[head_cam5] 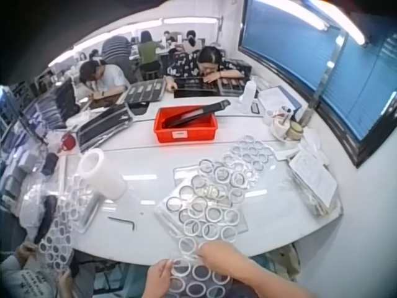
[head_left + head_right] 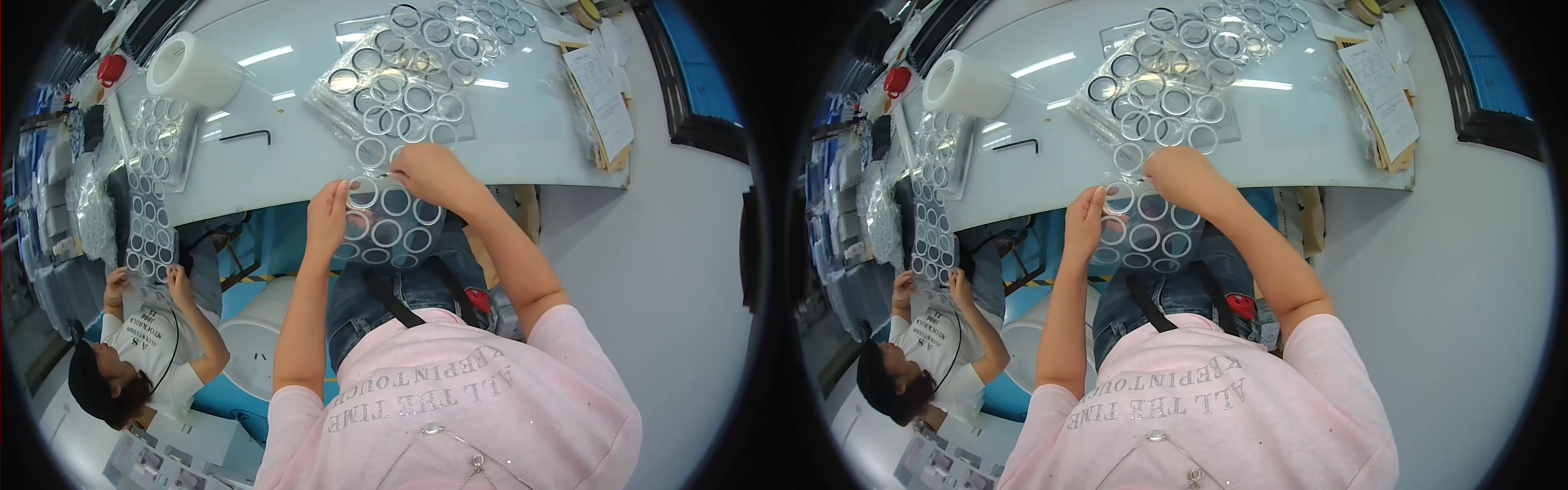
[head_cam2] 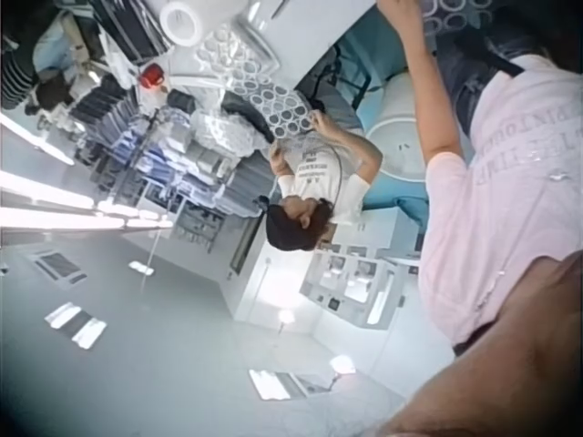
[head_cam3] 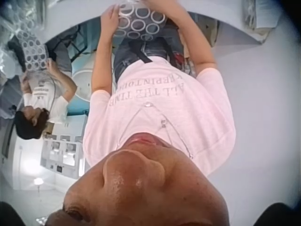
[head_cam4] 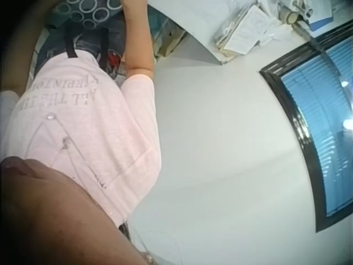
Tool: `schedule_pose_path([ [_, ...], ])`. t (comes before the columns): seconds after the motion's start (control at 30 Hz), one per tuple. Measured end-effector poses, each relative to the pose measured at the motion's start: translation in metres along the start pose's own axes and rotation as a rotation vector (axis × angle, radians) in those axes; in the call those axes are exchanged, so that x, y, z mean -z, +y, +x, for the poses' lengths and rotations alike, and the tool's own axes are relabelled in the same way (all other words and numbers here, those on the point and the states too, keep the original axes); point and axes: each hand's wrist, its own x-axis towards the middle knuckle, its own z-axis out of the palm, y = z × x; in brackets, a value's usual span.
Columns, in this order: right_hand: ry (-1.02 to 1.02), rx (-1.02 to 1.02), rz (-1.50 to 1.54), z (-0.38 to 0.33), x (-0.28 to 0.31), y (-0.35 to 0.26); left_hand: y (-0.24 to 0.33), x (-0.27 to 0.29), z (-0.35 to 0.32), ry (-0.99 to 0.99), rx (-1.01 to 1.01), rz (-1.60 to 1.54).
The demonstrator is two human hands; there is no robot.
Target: Packaging small circular components into plastic trays and placing the trays into bags.
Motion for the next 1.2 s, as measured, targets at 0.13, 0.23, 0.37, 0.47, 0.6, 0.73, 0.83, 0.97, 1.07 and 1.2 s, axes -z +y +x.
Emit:
schedule_pose_path([
  [0.13, 0.031, 0.022, -0.041, -0.006, -0.003, 0.007, 0.0, 0.001, 0.001, -0.014, 0.01, 0.01],
  [0.23, 0.074, 0.037, 0.008, -0.019, 0.001, 0.01, 0.001, 0.002, 0.0, 0.001, 0.023, -0.003],
  [0.37, 0.106, 0.018, 0.037, -0.031, 0.005, 0.011, 0.003, 0.001, 0.001, -0.035, 0.049, -0.02],
  [0.47, 0.084, 0.024, 0.026, -0.036, 0.007, 0.015, 0.005, 0.0, 0.0, -0.042, 0.051, -0.01],
  [0.6, 0.1, 0.003, 0.036, -0.04, 0.006, 0.015, 0.008, -0.001, -0.002, -0.019, 0.046, 0.025],
  [0.73, 0.101, -0.022, -0.051, -0.056, 0.006, 0.028, 0.01, 0.006, -0.004, 0.02, 0.016, 0.075],
  [0.83, 0.013, -0.119, -0.191, -0.078, 0.007, 0.05, 0.017, 0.025, -0.006, 0.095, 0.019, 0.054],
  [0.97, 0.028, -0.327, -0.165, -0.109, 0.019, 0.066, 0.033, 0.033, -0.015, 0.023, 0.019, 0.088],
  [1.07, 0.367, -0.256, 0.449, -0.115, -0.005, 0.077, 0.047, 0.014, -0.019, -0.004, -0.07, 0.054],
  [1.2, 0.199, -0.335, 1.498, -0.117, -0.02, 0.06, 0.054, -0.022, -0.004, -0.022, -0.171, -0.009],
])
